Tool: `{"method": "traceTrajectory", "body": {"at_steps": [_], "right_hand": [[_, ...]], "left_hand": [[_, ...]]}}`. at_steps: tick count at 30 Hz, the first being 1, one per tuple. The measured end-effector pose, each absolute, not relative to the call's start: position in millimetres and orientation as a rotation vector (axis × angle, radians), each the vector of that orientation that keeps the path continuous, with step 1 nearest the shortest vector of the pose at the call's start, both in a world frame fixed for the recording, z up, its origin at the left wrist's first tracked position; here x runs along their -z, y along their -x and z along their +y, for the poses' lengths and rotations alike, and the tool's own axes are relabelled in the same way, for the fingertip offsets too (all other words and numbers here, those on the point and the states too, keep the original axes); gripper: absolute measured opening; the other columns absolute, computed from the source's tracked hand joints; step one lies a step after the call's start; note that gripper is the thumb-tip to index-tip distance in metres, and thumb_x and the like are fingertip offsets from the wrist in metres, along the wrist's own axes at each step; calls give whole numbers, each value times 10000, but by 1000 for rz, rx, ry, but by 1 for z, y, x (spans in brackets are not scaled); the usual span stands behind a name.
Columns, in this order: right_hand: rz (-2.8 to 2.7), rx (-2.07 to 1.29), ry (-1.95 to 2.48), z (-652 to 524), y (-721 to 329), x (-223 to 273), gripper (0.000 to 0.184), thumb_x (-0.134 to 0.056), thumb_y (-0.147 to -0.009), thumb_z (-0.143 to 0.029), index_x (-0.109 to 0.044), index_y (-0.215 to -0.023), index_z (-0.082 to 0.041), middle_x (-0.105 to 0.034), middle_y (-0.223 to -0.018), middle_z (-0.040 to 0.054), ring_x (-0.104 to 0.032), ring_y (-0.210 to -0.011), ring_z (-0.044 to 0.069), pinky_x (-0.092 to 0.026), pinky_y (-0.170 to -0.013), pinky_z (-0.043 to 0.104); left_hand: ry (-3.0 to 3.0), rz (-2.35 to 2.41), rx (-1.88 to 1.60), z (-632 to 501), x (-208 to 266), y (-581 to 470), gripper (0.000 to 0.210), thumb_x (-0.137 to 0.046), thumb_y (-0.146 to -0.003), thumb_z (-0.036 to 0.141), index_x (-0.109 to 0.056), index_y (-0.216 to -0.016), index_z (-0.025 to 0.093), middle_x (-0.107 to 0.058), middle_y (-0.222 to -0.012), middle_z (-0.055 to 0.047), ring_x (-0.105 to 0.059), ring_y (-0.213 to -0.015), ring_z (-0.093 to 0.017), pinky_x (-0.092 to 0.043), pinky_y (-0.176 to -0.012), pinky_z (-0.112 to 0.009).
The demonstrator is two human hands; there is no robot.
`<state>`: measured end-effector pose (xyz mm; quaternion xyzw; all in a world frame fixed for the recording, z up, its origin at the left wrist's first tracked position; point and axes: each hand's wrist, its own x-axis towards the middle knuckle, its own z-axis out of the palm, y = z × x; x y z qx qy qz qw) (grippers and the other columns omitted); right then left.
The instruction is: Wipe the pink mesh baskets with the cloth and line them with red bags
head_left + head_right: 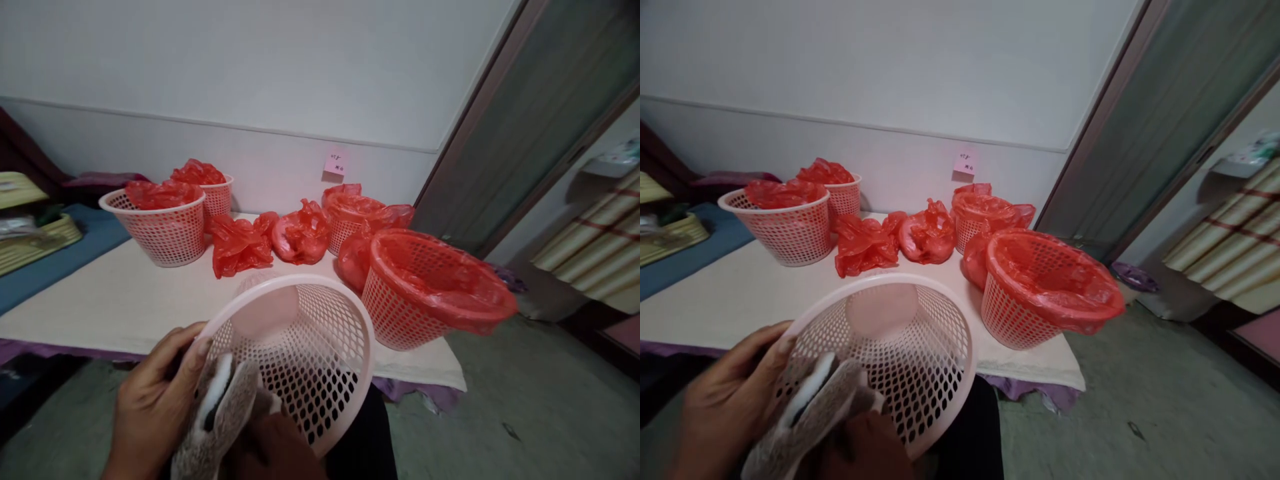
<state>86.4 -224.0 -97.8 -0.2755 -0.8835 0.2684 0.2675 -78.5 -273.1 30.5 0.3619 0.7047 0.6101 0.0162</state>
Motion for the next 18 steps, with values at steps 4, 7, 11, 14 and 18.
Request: {"method": "traceTrajectory", "body": {"at_steps": [4, 7, 11, 14, 18], "right_hand": [[-2248, -493, 656, -228, -78, 108, 255, -620, -879, -378, -633, -1098, -248, -722, -908, 90, -677, -825, 293, -588, -666, 426], [-2198, -310, 467, -222, -69, 96, 306, -537, -917, -283, -604, -1208, -217, -715, -962, 126, -662, -852, 301, -584, -662, 440], [-2100, -447, 369, -216, -66, 66, 394, -511, -899, -212, -545, -1292, -216, -703, -1035, 123, -662, -935, 289, -592, -731, 416], [-2048, -803, 517, -218, -66, 56, 545, -589, -874, -308, -442, -1393, -229, -622, -1266, 138, -610, -1158, 298, -543, -950, 444], [-1975, -1110, 839, -224, -62, 72, 544, -553, -931, -343, -371, -1441, -286, -635, -1269, 88, -621, -1173, 239, -555, -933, 351]], "left_hand": [[-1105, 2110, -1910, -258, -40, 80, 252, -718, -773, 475, -724, -915, 267, -725, -860, 50, -649, -741, -94, -508, -682, -133], [-1187, 2067, -1867, -251, -41, 78, 230, -690, -807, 461, -716, -924, 265, -712, -833, 53, -629, -732, -85, -495, -675, -124], [-1159, 2142, -1808, -259, -26, 64, 299, -669, -808, 498, -701, -992, 265, -737, -923, 28, -664, -772, -110, -520, -676, -148], [-1045, 2166, -1686, -272, -2, 48, 418, -658, -785, 556, -690, -1069, 250, -765, -986, -16, -720, -827, -171, -562, -649, -192], [-1118, 2233, -1583, -290, 28, 40, 383, -598, -842, 522, -700, -1100, 257, -755, -1082, -33, -720, -954, -198, -578, -777, -238]]}}
